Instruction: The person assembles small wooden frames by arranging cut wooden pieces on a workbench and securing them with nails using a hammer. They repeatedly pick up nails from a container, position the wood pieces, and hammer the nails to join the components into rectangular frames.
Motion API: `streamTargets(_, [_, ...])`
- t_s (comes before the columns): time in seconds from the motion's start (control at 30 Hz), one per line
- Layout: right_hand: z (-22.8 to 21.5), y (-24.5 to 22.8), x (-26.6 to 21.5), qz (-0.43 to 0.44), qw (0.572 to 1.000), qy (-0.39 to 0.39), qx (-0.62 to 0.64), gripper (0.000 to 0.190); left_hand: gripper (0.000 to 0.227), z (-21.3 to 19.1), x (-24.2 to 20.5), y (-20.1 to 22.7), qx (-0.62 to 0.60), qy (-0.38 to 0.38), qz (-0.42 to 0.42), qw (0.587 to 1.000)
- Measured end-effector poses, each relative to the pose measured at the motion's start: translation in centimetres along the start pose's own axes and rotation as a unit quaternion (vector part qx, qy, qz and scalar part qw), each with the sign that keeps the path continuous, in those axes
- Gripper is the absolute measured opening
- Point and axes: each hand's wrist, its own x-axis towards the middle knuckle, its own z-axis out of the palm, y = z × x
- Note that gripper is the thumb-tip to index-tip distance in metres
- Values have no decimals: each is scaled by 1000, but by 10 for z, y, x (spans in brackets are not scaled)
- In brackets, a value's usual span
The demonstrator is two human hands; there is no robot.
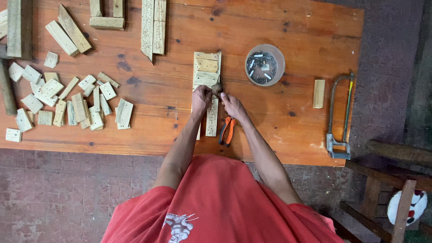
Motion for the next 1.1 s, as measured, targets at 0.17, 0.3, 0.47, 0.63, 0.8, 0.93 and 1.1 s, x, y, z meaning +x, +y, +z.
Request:
streamTargets(0.17, [-4,-6,-12,14,1000,10,26,54,10,-2,-1,2,-6,-12,-10,1000])
streamTargets(0.3, [-3,-1,-9,2,999,15,41,54,29,-6,-2,8,0,-34,-12,999])
streamTargets(0.47, [-9,-27,-24,12,999,15,39,54,39,-13,-1,15,-23,-50,-24,998])
streamTargets(0.63, [-8,-27,-22,20,999,13,29,55,22,-37,-9,28,49,-29,-30,998])
streamTargets(0.8, [-8,-32,-22,15,999,11,42,60,21,-26,3,5,156,-29,7,987])
streamTargets(0.93, [-16,-66,-51,35,995,24,93,54,22,-20,4,-3,212,-23,36,976])
streamTargets(1.1, [-10,-53,-38,37,993,25,113,53,24,-23,7,6,205,-13,17,979])
